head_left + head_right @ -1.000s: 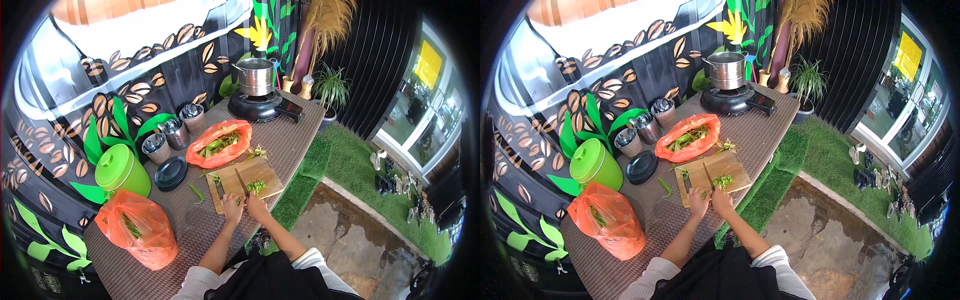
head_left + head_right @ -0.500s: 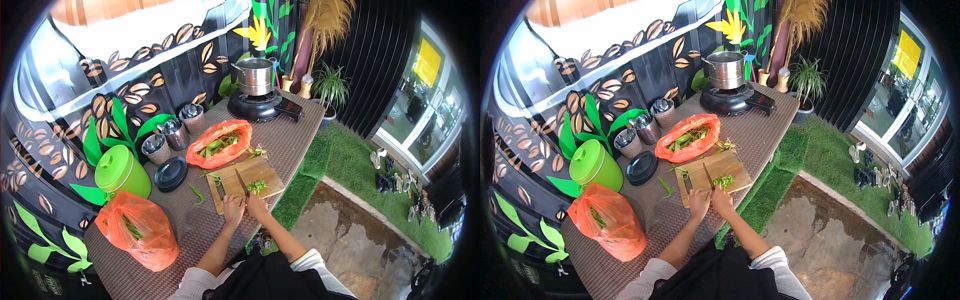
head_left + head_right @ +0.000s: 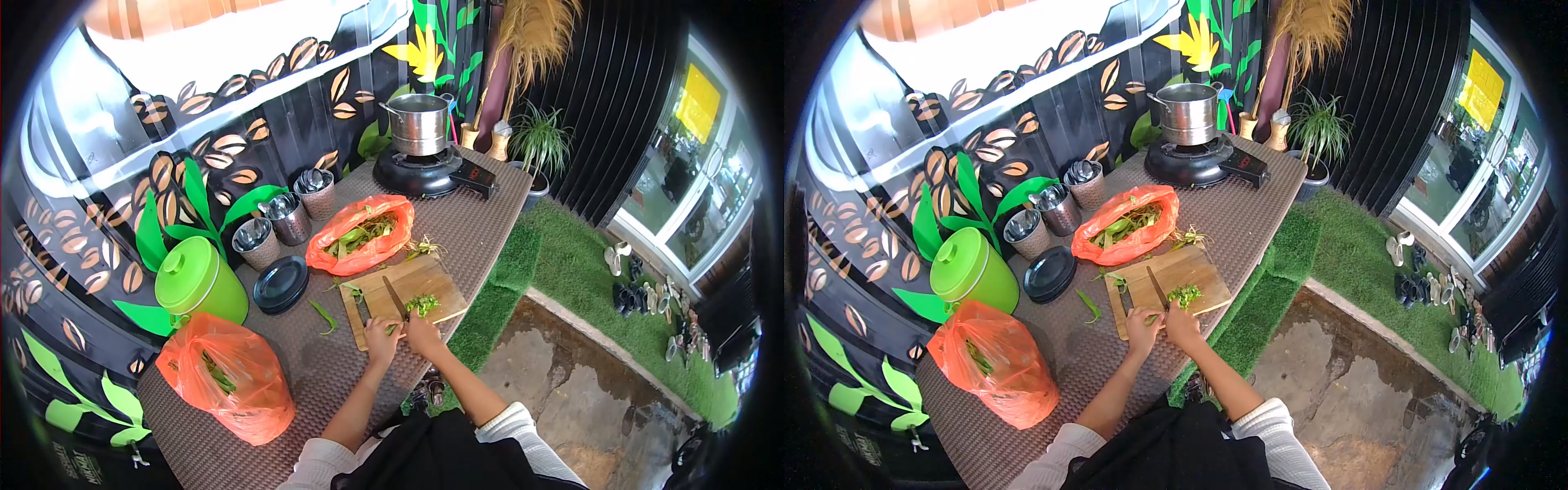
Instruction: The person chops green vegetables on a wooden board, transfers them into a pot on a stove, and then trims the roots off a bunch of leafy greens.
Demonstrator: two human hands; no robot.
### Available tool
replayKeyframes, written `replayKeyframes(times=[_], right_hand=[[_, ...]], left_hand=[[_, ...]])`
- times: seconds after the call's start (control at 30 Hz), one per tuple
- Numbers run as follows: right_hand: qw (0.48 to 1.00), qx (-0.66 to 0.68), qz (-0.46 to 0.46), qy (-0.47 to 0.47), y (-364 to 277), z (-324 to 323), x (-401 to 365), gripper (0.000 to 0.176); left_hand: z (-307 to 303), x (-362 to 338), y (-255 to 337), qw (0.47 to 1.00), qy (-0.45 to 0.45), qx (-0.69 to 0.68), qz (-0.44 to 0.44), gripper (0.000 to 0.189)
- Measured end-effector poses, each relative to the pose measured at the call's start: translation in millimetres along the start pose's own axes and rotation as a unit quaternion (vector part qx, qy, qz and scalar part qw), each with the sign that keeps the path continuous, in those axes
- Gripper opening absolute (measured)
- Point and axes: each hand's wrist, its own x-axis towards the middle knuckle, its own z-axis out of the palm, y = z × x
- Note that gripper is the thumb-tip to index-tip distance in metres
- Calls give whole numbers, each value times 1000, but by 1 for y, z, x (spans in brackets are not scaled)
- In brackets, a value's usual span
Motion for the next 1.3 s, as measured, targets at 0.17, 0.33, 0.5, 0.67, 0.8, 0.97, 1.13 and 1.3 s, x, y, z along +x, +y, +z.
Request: replayKeyframes(times=[0.17,0.33,0.5,0.67,0.8,0.97,1.13,1.3], right_hand=[[999,-38,11,22,0,24,-22,35],[997,-34,47,43,-6,18,-23,31],[998,-38,12,43,4,8,-10,33],[998,-47,-26,35,14,7,-8,31],[999,-28,23,26,-2,9,-20,33],[1000,-10,18,17,-1,6,-1,33],[1000,-1,-8,9,12,8,4,33],[998,-1,51,33,-5,19,-17,25]], left_hand=[[1,-2,-1,1000,9,-14,-17,12],[-11,-6,13,998,7,41,49,12],[-9,-2,11,996,-13,61,68,11],[-1,8,14,998,-41,27,45,9],[6,9,11,998,-31,45,35,7],[7,5,10,998,-6,52,34,7],[12,9,1,994,-5,-82,-75,10],[8,11,1,998,-16,-32,-43,11]])
